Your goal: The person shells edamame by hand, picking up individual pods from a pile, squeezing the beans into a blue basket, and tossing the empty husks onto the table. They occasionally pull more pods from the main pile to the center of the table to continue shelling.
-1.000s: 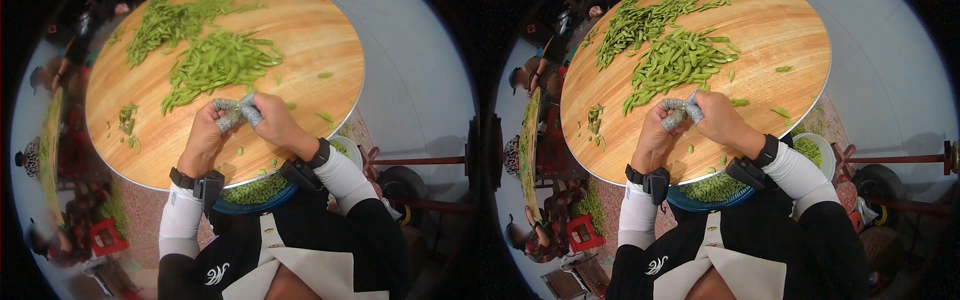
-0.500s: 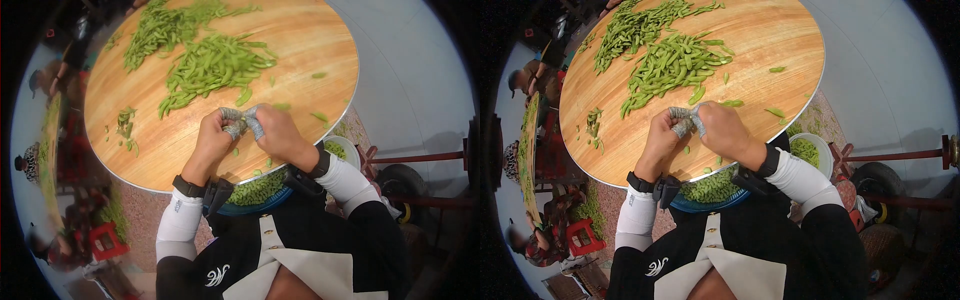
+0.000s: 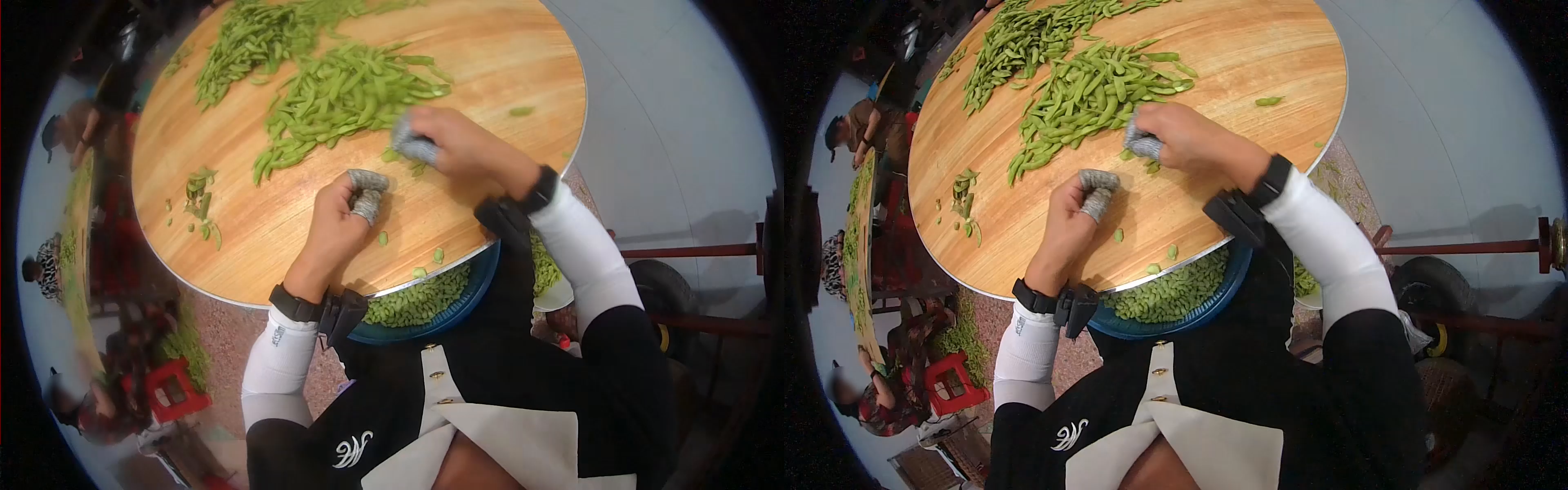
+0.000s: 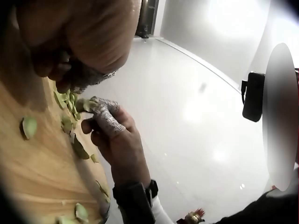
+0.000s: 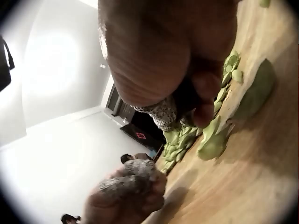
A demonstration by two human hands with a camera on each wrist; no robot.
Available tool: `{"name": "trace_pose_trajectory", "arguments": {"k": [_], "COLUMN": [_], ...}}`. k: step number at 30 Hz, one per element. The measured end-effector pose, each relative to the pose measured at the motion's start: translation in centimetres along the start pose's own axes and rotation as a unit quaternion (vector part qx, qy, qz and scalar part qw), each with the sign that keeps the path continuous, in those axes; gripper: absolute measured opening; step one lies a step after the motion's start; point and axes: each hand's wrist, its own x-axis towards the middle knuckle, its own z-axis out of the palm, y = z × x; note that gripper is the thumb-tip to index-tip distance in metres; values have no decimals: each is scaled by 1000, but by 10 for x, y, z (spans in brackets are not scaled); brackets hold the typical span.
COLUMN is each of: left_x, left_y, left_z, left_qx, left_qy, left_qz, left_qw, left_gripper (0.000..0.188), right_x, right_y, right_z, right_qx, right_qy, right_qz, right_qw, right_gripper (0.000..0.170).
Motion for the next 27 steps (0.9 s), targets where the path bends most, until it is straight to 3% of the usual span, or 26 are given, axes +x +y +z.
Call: {"name": "trace_pose_trajectory", "arguments": {"k": [3,5,10,14,18,20,21,23,25,27], "left_x": [-7,-11,-37,-55,-65,-62,-59,-52,-51,-53], "left_y": [2,-1,-3,-9,1,5,7,11,16,22], "left_z": [12,21,47,56,53,48,47,45,44,41], "left_qx": [98,274,290,170,136,107,107,74,81,114], "left_qy": [-59,-105,-200,-301,-353,-368,-369,-319,-321,-334], "left_qz": [0,231,292,272,249,257,256,272,261,153], "left_qw": [993,928,889,898,892,887,887,905,907,923], "left_gripper": [13,15,18,21,21,21,21,21,20,13], "right_x": [15,19,-22,-82,-136,-146,-141,-112,-80,-48], "right_y": [4,0,-18,-31,-36,-38,-43,-52,-50,-46], "right_z": [8,7,-31,-75,-116,-124,-121,-100,-70,-36], "right_qx": [-79,-111,-115,-183,-220,-236,-236,-157,-141,-105], "right_qy": [-70,-150,-214,-250,-265,-164,-164,-73,-105,-98], "right_qz": [-58,-26,12,100,169,193,193,135,96,8], "right_qw": [993,982,970,946,924,938,938,976,980,990], "right_gripper": [18,21,21,21,20,21,21,22,25,26]}}
